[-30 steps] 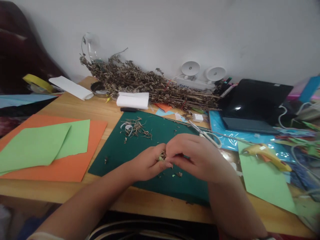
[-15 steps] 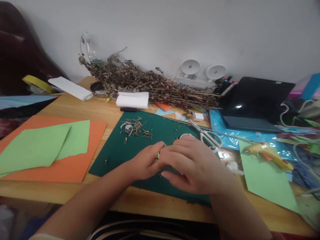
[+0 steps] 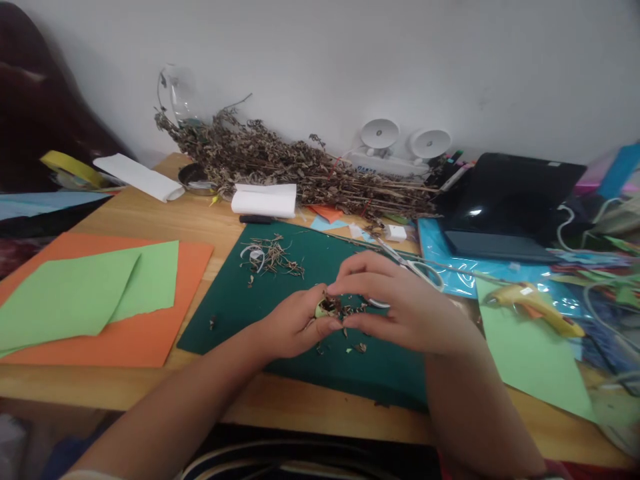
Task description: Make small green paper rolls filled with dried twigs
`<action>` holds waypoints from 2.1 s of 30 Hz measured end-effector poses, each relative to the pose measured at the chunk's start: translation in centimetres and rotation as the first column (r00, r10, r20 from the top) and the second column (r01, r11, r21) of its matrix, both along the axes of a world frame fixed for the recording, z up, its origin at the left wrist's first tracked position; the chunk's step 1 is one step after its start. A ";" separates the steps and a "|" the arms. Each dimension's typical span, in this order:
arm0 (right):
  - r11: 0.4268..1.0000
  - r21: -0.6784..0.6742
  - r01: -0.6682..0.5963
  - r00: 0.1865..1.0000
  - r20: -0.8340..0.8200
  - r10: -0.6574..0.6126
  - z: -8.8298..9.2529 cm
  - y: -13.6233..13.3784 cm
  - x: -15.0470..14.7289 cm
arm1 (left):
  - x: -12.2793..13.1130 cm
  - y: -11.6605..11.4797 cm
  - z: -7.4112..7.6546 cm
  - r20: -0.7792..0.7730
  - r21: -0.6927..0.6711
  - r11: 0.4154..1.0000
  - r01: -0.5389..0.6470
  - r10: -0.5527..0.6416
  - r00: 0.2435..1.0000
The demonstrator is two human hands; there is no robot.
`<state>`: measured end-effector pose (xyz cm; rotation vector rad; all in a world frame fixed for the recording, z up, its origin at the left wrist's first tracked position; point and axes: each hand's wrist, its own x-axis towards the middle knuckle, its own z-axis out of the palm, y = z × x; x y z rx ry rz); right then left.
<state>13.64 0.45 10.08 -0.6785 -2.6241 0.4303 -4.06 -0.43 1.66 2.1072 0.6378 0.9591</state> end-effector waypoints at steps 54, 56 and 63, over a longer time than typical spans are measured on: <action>0.965 0.254 -0.072 0.981 -0.155 0.114 -1.1 -0.2 -1.6 | 0.2 0.1 -0.5 0.027 0.213 0.976 -0.041 0.036 0.999; 0.979 0.201 -0.047 0.986 -0.150 0.078 -1.1 -0.2 -1.5 | 0.1 0.1 -0.4 0.025 0.181 0.982 -0.049 0.045 0.999; 0.981 0.191 -0.040 0.998 -0.048 0.050 -0.9 -0.1 -1.3 | 0.2 0.1 -0.6 0.061 0.181 0.983 -0.040 0.030 0.998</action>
